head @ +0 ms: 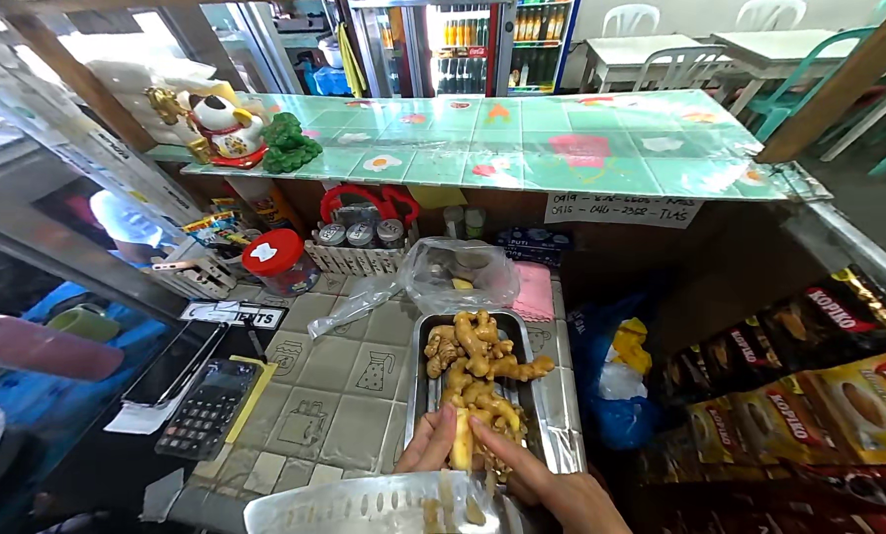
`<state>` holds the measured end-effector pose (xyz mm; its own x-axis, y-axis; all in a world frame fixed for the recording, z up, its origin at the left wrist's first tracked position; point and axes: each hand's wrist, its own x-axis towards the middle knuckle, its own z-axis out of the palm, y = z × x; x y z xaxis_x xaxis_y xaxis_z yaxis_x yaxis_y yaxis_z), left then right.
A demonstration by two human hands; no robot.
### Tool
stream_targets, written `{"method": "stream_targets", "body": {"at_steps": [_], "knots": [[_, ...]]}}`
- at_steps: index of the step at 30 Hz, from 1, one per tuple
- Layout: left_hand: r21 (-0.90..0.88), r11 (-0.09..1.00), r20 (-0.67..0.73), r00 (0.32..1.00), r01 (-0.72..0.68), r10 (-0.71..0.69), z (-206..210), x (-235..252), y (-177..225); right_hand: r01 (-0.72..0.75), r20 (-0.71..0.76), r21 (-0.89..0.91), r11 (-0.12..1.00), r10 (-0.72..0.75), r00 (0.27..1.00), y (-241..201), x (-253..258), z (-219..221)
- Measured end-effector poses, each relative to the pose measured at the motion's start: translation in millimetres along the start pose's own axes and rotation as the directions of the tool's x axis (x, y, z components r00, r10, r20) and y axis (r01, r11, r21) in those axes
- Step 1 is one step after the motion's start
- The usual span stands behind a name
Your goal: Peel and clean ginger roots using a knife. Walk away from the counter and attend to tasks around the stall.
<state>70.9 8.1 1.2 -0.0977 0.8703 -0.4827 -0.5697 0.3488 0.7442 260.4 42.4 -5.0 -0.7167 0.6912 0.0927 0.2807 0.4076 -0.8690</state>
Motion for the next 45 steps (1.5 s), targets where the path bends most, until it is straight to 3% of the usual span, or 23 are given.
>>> {"method": "stream_targets", "body": {"at_steps": [4,11,23,29,38,45], "knots": [[-0.143,0.990,0.108,0.994,0.009,0.007,-5,-1,-5,0.005,-0.065,-0.017,1.000,-0.006,0.998,5,0,2],[-0.117,0.993,0.057,0.998,0.022,-0.015,1,0,-6,-0.025,0.029,0.112,0.993,0.021,0.999,4,0,0],[-0.293,0.956,0.148,0.986,-0.024,0.070,-6,-16,-7,-0.002,-0.103,0.027,1.000,0.004,0.995,9,1,4],[-0.148,0.988,0.137,0.988,-0.049,0.070,-7,-1,-13,-0.002,0.014,0.144,0.990,0.000,1.000,5,1,1],[-0.264,0.964,0.072,0.996,-0.030,0.051,-1,-20,-7,-0.008,-0.106,-0.035,0.999,0.005,0.994,2,2,3],[-0.323,0.946,0.157,0.986,-0.008,0.062,-7,-20,-13,0.023,-0.143,0.040,0.999,-0.017,0.990,16,2,9]]}}
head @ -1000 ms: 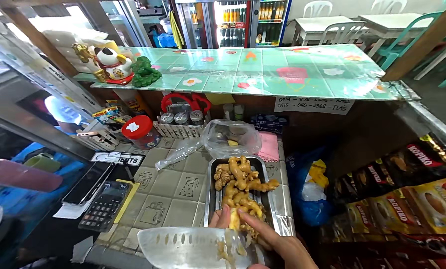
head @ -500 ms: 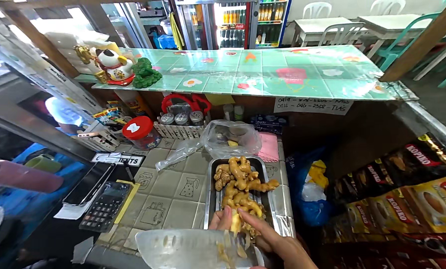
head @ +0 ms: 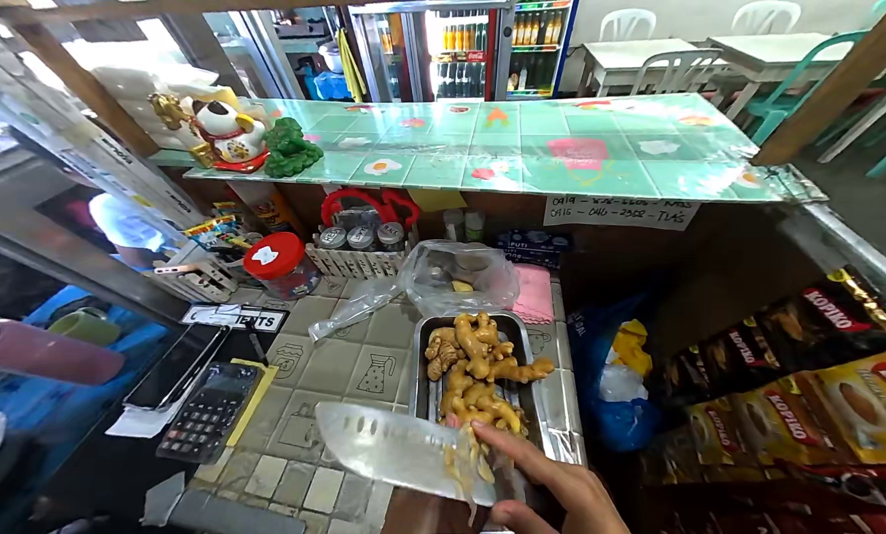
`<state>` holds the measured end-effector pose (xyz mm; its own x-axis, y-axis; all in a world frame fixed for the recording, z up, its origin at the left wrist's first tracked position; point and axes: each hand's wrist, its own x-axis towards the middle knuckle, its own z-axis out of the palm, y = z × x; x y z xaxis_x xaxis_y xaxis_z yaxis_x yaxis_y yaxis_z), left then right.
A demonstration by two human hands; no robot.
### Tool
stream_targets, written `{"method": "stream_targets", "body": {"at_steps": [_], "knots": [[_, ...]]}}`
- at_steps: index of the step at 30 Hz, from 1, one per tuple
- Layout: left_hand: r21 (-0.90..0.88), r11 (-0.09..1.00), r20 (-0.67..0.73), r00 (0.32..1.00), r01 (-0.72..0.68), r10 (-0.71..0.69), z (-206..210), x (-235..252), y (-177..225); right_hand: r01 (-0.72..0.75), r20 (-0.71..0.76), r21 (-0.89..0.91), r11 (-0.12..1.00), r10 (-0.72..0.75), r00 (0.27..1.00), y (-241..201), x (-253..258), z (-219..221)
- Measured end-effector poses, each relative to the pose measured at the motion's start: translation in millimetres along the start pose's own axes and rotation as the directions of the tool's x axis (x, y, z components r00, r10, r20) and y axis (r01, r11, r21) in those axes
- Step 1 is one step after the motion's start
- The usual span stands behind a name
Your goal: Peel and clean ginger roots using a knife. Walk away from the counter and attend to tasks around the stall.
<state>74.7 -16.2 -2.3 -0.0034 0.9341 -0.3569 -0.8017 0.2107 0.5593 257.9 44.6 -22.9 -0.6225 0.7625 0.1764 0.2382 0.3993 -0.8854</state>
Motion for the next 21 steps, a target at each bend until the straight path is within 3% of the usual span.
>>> {"method": "stream_targets", "body": {"at_steps": [4,8,12,15,21], "knots": [[0.018,0.999,-0.130,0.990,0.051,-0.048,9,1,-2,-0.078,0.024,0.046,0.996,0.077,0.997,-2,0,-7],[0.063,0.998,0.039,0.999,-0.006,0.003,-8,6,-4,-0.088,0.108,0.077,0.993,0.079,0.991,-10,-4,-7],[0.160,0.987,-0.170,0.985,0.001,0.027,35,4,9,-0.074,0.054,-0.049,0.996,0.076,0.996,-16,-3,-5],[0.116,0.992,-0.058,0.997,-0.039,0.046,5,4,-1,-0.066,0.016,-0.111,0.992,0.069,0.998,-16,-2,-5],[0.069,0.997,-0.053,0.998,-0.030,0.034,0,4,-1,-0.064,0.015,-0.094,0.994,0.065,0.998,-11,-2,-4]]}}
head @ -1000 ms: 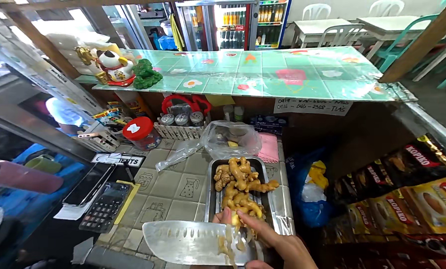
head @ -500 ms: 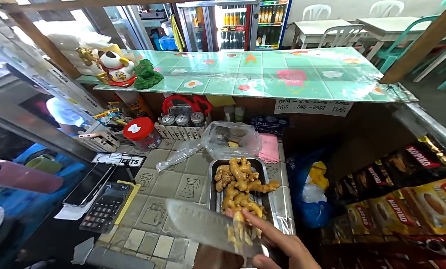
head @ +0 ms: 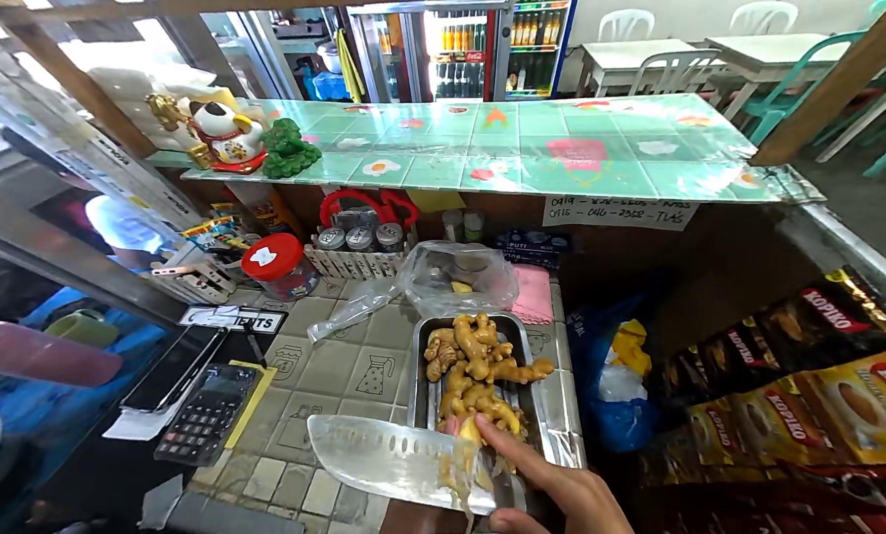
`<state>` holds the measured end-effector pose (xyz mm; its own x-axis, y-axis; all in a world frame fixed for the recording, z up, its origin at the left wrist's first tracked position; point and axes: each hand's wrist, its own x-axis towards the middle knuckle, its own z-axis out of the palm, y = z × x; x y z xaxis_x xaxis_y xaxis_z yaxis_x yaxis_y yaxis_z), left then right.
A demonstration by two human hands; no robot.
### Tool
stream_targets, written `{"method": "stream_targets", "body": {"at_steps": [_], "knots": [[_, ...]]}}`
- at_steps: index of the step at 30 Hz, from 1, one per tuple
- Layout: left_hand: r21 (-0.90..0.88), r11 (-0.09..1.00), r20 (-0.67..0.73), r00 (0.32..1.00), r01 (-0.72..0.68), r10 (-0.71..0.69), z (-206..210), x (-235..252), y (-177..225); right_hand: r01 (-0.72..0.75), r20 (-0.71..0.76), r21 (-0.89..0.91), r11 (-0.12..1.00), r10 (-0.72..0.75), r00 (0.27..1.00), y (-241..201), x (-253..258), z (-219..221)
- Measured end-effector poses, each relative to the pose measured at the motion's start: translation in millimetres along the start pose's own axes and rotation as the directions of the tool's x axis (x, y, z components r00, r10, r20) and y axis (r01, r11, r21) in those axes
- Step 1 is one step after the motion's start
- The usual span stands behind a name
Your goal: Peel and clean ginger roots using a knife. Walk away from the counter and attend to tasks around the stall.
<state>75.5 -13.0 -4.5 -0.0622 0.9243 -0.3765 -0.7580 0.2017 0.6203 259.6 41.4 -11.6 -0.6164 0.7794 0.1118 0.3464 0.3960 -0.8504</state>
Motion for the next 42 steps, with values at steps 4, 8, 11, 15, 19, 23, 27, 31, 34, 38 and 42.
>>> {"method": "stream_targets", "body": {"at_steps": [4,8,11,15,19,23,27,31,34,38,42], "knots": [[-0.020,1.000,0.016,1.000,-0.003,0.003,-2,-1,1,0.017,0.005,0.035,0.999,-0.017,1.000,3,0,0],[-0.011,1.000,-0.066,0.998,0.004,-0.004,3,-4,-1,0.030,-0.001,0.065,0.997,-0.030,1.000,8,2,-1],[0.017,1.000,-0.057,0.998,-0.026,0.027,4,-3,-2,0.011,0.037,0.117,0.993,-0.015,0.999,7,2,-6],[0.162,0.973,0.051,0.986,-0.166,0.160,5,7,-5,-0.022,0.044,0.226,0.974,0.012,0.999,0,3,-5],[0.167,0.963,0.036,0.977,-0.211,0.208,6,8,-7,-0.037,0.090,0.330,0.943,0.007,0.996,-4,3,-6],[0.191,0.948,0.086,0.966,-0.256,0.244,2,11,-9,-0.040,0.107,0.402,0.915,-0.003,0.994,-5,4,-6],[0.157,0.963,0.065,0.975,-0.219,0.211,5,8,-7,-0.024,0.050,0.320,0.947,0.009,0.999,-3,2,-2],[0.125,0.972,0.056,0.980,-0.197,0.192,1,7,-11,-0.015,0.015,0.229,0.973,0.012,1.000,0,2,2],[0.069,0.982,0.042,0.984,-0.177,0.174,0,6,-13,0.001,-0.006,0.222,0.975,0.000,1.000,3,3,4],[0.042,0.985,0.032,0.986,-0.165,0.164,-1,7,-13,0.004,-0.004,0.230,0.973,-0.004,1.000,3,3,3],[0.105,0.980,0.036,0.985,-0.171,0.168,8,9,-8,-0.008,0.033,0.297,0.955,-0.002,0.999,0,2,-1]]}}
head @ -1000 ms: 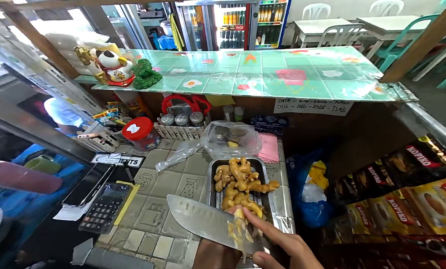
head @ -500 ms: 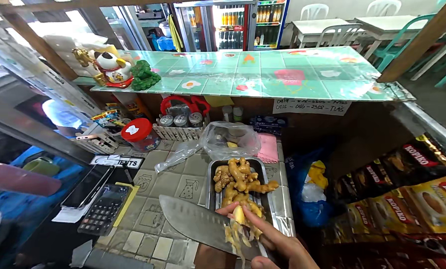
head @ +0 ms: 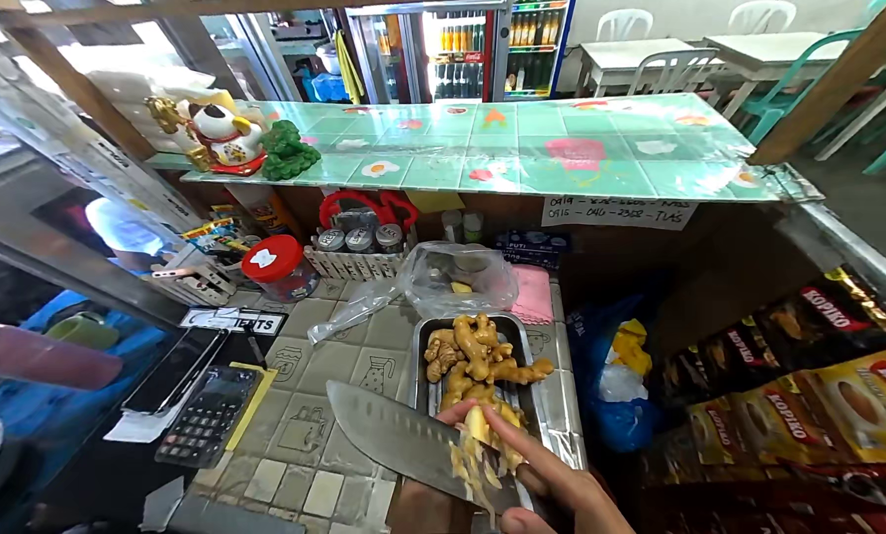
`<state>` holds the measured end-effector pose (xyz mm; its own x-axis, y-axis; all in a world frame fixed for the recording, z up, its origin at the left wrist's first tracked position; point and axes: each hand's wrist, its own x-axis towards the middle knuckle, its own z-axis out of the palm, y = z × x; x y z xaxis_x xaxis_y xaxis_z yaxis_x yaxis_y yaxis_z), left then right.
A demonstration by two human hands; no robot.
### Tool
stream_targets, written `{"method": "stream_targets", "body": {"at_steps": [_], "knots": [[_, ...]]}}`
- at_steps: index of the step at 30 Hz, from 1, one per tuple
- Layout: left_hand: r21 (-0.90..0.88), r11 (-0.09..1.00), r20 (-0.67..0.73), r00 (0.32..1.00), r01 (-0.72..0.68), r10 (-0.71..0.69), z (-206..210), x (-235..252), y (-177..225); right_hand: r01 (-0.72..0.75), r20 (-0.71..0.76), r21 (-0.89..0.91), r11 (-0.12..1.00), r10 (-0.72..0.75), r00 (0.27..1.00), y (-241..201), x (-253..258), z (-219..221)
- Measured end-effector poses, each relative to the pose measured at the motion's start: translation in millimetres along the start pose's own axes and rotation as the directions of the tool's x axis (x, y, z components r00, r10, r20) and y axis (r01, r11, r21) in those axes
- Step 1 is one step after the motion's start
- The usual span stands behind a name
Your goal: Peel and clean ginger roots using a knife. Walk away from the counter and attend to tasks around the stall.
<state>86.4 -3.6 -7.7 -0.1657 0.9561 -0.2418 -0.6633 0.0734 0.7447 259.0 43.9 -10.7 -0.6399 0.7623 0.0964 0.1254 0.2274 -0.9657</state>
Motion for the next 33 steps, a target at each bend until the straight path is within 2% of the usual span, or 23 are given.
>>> {"method": "stream_targets", "body": {"at_steps": [3,7,14,18,20,23,27,33], "knots": [[0.000,1.000,0.024,0.999,-0.023,0.023,-0.7,0.4,-1.6,0.011,-0.010,0.002,1.000,-0.011,1.000,0.3,0.7,0.7],[0.002,0.999,0.030,0.998,-0.047,0.047,-4.6,-1.4,-2.9,0.003,-0.056,-0.129,0.992,-0.011,0.998,2.0,0.3,1.4],[0.020,1.000,-0.002,1.000,-0.013,0.013,-1.2,2.8,0.7,0.015,0.035,0.057,0.998,-0.017,0.999,-0.6,2.6,-3.0],[-0.013,0.999,0.023,0.999,-0.029,0.030,-4.0,1.0,-1.5,0.005,-0.045,-0.092,0.996,-0.009,0.999,-0.5,2.9,-0.9],[-0.017,0.999,0.016,0.999,-0.035,0.035,-6.0,-0.4,-3.1,0.002,-0.039,-0.127,0.992,-0.007,0.999,2.8,2.4,-1.9],[-0.009,0.999,0.028,0.999,-0.038,0.038,-8.6,1.4,-4.5,0.014,-0.024,-0.074,0.997,-0.016,1.000,3.5,1.9,-3.3],[0.059,0.997,0.052,0.997,-0.058,0.055,-5.1,7.0,-2.2,0.008,0.050,0.118,0.993,-0.014,0.999,0.1,2.1,-5.7],[0.045,0.996,0.072,0.995,-0.074,0.071,-8.3,6.1,-3.4,0.022,-0.026,0.015,1.000,-0.021,0.999,4.7,1.8,-0.9]]}}
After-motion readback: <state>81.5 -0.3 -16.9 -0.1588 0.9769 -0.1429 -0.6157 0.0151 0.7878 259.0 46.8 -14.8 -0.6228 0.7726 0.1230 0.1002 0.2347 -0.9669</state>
